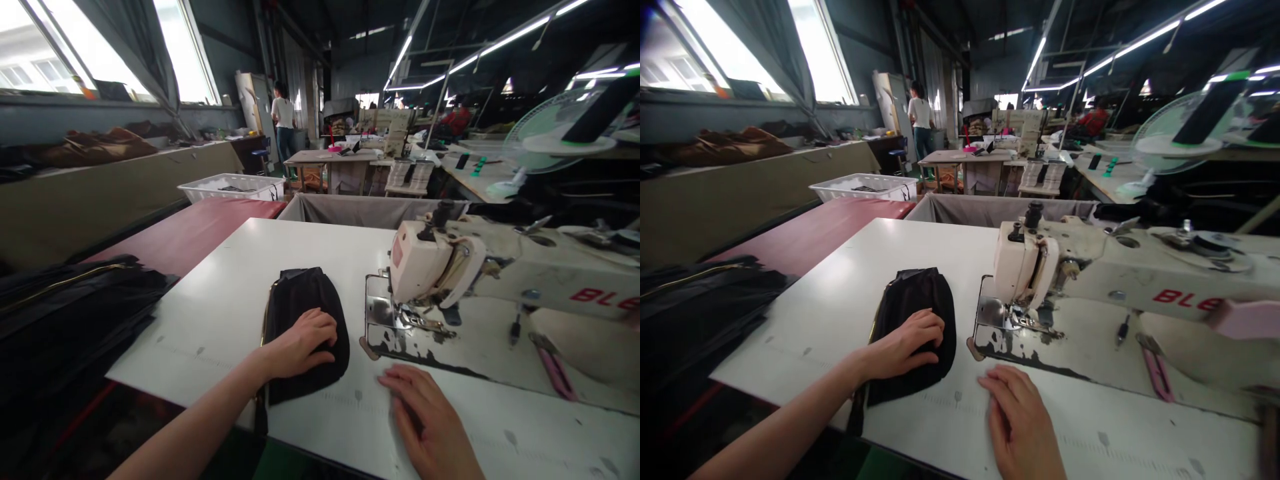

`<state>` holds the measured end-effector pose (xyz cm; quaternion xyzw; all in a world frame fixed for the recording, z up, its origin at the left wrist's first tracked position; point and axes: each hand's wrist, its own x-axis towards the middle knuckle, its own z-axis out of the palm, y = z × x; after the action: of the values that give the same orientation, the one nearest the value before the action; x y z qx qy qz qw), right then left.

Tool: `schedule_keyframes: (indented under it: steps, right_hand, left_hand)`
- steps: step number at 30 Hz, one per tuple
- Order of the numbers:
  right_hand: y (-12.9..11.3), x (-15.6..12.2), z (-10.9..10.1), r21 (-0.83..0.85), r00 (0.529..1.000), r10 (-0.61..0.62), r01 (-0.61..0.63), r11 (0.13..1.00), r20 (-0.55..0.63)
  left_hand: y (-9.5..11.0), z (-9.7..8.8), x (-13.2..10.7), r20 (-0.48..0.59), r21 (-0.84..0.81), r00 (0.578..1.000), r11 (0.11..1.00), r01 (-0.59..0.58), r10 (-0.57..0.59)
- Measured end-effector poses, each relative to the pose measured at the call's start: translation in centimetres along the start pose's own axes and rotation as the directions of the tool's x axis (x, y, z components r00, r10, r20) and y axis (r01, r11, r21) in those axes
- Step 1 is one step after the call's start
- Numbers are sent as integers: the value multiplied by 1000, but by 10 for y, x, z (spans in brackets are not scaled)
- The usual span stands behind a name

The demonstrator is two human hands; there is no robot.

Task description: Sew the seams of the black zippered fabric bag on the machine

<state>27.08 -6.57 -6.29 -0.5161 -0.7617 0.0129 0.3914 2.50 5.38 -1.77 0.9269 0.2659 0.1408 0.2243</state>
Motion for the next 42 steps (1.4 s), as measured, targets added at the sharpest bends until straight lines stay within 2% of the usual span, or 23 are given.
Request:
schedule_keyframes:
  steps: [2,4,6,7,8,9,10,11,13,14,16,19,21,24,25,28,30,32,34,36,37,39,42]
  right_hand:
    - [1,-1,-1,38,1000,21,-21,999,-3]
    - [-2,2,-1,122,998,62,-64,990,27]
    - [-10,8,1,282,984,164,-177,943,69]
    - [-16,13,4,396,967,231,-254,882,105]
    - [-23,19,8,525,940,320,-335,783,122]
    - [-31,24,13,659,907,382,-397,639,177]
    - [-39,30,18,767,873,431,-433,473,227]
    - [-46,34,23,839,810,527,-457,295,256]
    - [-56,41,31,904,711,621,-427,8,330]
    - [-60,43,34,916,683,643,-393,-76,347]
    - [-63,46,37,930,678,647,-336,-149,349]
    - [-63,49,39,949,701,646,-287,-131,301]
    - [-62,50,39,959,723,641,-269,-85,259]
    - [-62,50,36,963,766,601,-269,-22,228]
    - [-63,51,34,963,776,588,-270,-12,226]
    - [-64,55,26,967,781,591,-255,10,201]
    - [-65,59,21,974,776,608,-224,21,166]
    - [-66,63,19,979,784,606,-200,43,134]
    - [-66,65,19,975,801,585,-209,75,127]
    - [-65,66,20,967,805,578,-234,96,138]
    - [-63,66,20,964,801,582,-244,103,141]
    - [-59,67,16,958,797,591,-254,134,129]
    - [-55,70,8,938,826,558,-251,239,79]
  left_hand:
    - [4,-1,-2,-32,-15,999,1000,-3,2]
    - [15,-1,-2,-132,-44,991,999,20,-26]
    - [32,0,2,-316,-99,949,995,-12,-19]
    - [42,1,6,-432,-121,902,991,-60,1]
    - [52,2,11,-533,-118,846,988,-97,19]
    - [60,2,15,-609,-116,793,989,-96,5]
    - [68,1,20,-648,-129,761,989,-68,-32]
    - [74,0,23,-642,-151,762,989,-13,-87]
    - [80,-4,26,-531,-208,823,973,105,-202]
    - [82,-6,26,-452,-220,860,964,150,-237]
    - [84,-8,23,-358,-210,893,955,207,-272]
    - [86,-1,21,-396,-195,874,956,220,-282]
    - [88,8,22,-492,-219,825,957,190,-276]
    - [88,19,24,-620,-312,730,944,106,-287]
    - [88,21,23,-621,-341,730,937,75,-284]
    - [86,18,22,-577,-363,784,932,7,-231]
    - [86,15,22,-591,-339,782,941,-14,-201]
    - [88,14,23,-668,-306,720,952,-34,-189]
    - [91,15,27,-750,-299,636,950,-86,-179]
    - [94,17,31,-781,-380,583,911,-157,-226]
    - [95,18,33,-763,-456,587,870,-189,-272]
    - [97,19,36,-683,-612,634,759,-223,-364]
    - [100,20,38,-579,-730,702,647,-221,-414]
